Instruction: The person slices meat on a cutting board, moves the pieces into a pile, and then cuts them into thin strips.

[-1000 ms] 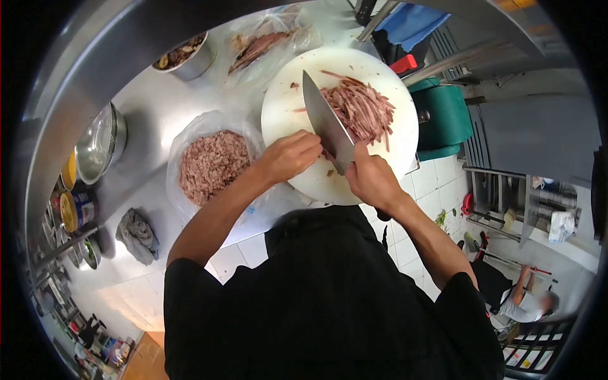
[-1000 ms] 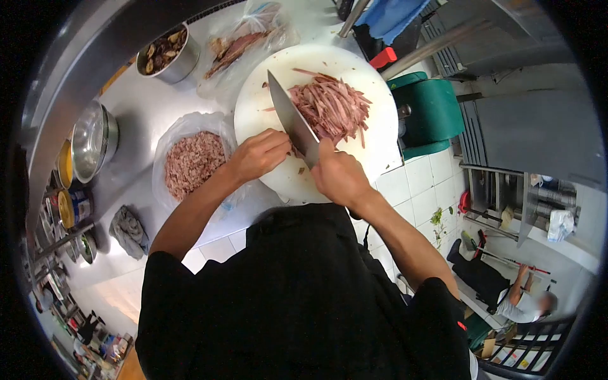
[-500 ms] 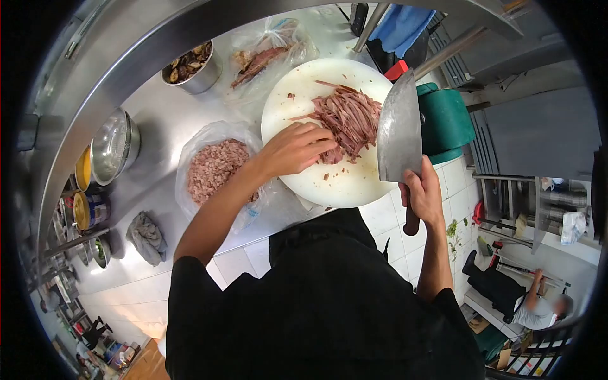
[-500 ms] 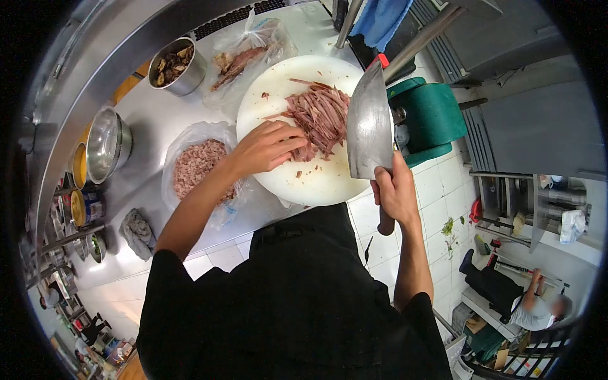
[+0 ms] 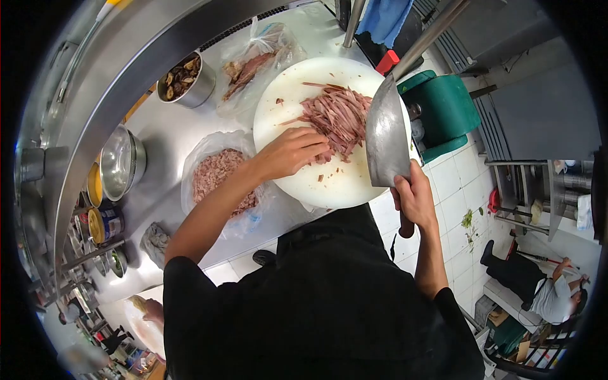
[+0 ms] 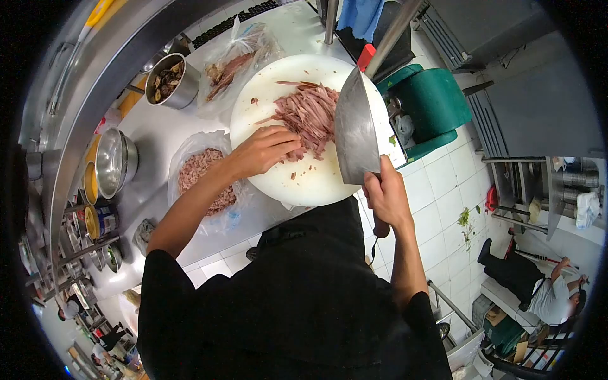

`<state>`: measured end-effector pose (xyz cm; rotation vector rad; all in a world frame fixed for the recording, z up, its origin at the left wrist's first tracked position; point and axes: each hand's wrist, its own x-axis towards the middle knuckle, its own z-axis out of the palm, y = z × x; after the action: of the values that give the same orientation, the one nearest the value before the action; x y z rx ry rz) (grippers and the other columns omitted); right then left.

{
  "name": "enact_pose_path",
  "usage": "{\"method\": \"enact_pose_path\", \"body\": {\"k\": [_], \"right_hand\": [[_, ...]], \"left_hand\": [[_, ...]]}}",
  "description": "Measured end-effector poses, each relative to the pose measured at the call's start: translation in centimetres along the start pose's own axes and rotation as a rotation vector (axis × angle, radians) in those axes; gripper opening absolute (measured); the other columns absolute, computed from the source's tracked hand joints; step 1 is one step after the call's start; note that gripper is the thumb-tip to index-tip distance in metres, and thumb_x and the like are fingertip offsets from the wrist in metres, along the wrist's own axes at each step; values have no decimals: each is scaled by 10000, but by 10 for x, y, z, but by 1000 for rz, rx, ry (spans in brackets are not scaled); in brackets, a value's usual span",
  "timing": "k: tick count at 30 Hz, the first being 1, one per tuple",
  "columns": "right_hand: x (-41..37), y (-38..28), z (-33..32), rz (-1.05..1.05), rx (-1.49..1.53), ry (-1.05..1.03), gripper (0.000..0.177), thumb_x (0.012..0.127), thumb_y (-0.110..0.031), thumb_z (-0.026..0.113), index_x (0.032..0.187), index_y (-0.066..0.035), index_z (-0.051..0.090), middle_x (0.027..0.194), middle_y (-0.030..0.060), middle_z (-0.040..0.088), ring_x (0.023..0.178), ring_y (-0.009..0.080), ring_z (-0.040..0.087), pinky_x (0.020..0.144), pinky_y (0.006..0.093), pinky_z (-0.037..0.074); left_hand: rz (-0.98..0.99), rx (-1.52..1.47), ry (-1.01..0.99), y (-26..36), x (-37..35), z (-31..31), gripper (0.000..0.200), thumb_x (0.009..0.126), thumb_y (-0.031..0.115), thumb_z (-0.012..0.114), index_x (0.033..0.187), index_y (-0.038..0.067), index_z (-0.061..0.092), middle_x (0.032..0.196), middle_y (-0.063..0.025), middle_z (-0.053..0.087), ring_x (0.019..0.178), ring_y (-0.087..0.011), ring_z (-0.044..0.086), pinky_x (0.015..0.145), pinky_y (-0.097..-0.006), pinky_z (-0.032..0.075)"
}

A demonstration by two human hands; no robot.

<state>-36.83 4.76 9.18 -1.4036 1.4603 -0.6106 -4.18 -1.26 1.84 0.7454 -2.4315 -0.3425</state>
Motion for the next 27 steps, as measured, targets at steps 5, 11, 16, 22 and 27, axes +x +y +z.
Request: {"method": "enact_pose_path", "body": {"k": [5,11,16,22,27], "right_hand": [[4,0,-1,8,-6,-11,137,996,-93,513,977,-14,403,629,80,554,478,146,531,449,327,450],[16,-3,2,-9,-45,-51,133,989,-86,516,975,-10,408,615,78,558,474,147,539,450,324,454],[18,-5,-2,-39,-37,-49,129,985,-84,516,969,-12,411,610,75,560,468,142,539,445,320,450],[27,-6,-4,-21,-6,-52,120,981,-82,517,991,-7,424,611,69,556,474,124,532,437,309,441],[30,-12,-5,-21,-135,-59,131,972,-74,522,1022,17,443,637,175,598,517,274,608,492,394,473]], "left_hand": [[-100,-98,-72,4,-8,-9,330,815,38,698,1142,66,732,1162,-73,707,1085,-256,641,915,-377,502],[-187,31,80,19,7,0,358,826,25,671,1180,54,714,1170,-111,699,1073,-295,653,908,-389,503],[-288,89,181,55,-7,17,436,864,72,657,1287,-32,644,1379,-175,612,1315,-361,547,1093,-474,443],[-451,214,-197,76,-5,27,817,933,421,660,1548,-18,351,1663,-168,291,1547,-352,250,1227,-555,255],[-378,101,-301,56,-8,13,813,918,385,687,1560,16,352,1676,-150,270,1563,-353,206,1244,-559,207]]}}
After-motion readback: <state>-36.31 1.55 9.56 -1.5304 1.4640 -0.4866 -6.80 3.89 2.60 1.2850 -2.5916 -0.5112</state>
